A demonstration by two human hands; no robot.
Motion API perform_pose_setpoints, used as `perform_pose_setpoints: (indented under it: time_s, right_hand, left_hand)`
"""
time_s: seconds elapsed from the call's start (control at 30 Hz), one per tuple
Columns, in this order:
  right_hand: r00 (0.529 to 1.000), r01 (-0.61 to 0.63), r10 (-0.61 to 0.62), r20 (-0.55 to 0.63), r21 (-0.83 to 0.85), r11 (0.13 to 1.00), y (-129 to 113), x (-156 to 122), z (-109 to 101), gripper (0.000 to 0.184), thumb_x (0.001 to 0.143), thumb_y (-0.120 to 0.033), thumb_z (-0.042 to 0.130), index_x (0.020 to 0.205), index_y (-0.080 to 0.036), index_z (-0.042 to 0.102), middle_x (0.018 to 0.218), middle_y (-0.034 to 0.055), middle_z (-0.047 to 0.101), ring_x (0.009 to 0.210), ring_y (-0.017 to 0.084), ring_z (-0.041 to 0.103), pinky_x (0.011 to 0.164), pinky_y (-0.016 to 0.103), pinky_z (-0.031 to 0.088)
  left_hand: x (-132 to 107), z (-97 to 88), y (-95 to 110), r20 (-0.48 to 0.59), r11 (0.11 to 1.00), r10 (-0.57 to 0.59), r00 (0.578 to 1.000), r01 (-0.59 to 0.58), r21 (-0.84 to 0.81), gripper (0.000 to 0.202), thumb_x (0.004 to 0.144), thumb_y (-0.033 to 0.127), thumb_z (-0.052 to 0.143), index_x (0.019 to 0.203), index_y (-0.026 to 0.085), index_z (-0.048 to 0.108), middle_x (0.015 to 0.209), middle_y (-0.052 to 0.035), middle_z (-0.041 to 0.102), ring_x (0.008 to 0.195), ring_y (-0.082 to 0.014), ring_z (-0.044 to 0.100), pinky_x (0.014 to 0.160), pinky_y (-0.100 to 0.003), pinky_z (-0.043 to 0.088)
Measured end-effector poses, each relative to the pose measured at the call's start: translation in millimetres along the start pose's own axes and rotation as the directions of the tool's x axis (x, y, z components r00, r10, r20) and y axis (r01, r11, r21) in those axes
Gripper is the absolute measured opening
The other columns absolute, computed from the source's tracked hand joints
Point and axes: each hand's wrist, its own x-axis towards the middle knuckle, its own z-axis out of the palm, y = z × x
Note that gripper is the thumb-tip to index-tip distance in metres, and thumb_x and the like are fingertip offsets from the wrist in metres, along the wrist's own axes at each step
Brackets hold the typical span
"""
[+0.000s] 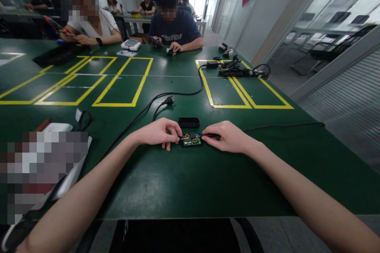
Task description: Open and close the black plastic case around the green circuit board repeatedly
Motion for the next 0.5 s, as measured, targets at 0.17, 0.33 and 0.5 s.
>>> perform_pose_setpoints:
  time_s: [0.17, 0.33, 0.5]
  right_hand:
    - [1.0, -0.018, 0.019, 0.017, -0.024, 1.0, -1.8, 0.7, 2.9, 0.025, 0.1, -0.028, 0.055, 0.095, -0.017, 0.077, 0.082, 0.0074, 0.077, 0.068, 0.018, 0.068, 0.065, 0.027, 0.042]
    - [0.997, -0.034, 0.035, 0.07, -0.022, 0.999, -5.4, 1.4, 7.0, 0.025, 0.1, -0.028, 0.055, 0.091, -0.017, 0.075, 0.079, 0.0062, 0.076, 0.064, 0.016, 0.065, 0.062, 0.026, 0.039]
    - [0.998, -0.056, 0.056, 0.005, -0.073, 0.996, -7.8, -4.3, 15.3, 0.022, 0.101, -0.028, 0.055, 0.096, -0.016, 0.073, 0.085, 0.0064, 0.076, 0.066, 0.016, 0.066, 0.061, 0.026, 0.037]
  left_hand:
    - [-1.1, -1.5, 1.3, 0.002, 1.0, -0.001, 1.0, 0.001, 0.014, 0.021, 0.074, 0.028, 0.073, 0.089, 0.015, 0.067, 0.069, -0.0002, 0.071, 0.052, -0.0132, 0.068, 0.044, -0.018, 0.048]
    - [-6.6, -0.5, -1.4, -0.05, 0.998, 0.031, 0.998, -0.029, 0.047, 0.017, 0.076, 0.028, 0.07, 0.087, 0.015, 0.067, 0.068, 0.0004, 0.069, 0.052, -0.0121, 0.064, 0.048, -0.02, 0.046]
    - [-14.2, 9.2, -7.4, -0.196, 0.961, 0.205, 0.959, -0.158, 0.228, 0.018, 0.083, 0.03, 0.066, 0.087, 0.015, 0.073, 0.077, -0.0022, 0.072, 0.068, -0.0133, 0.064, 0.064, -0.023, 0.049]
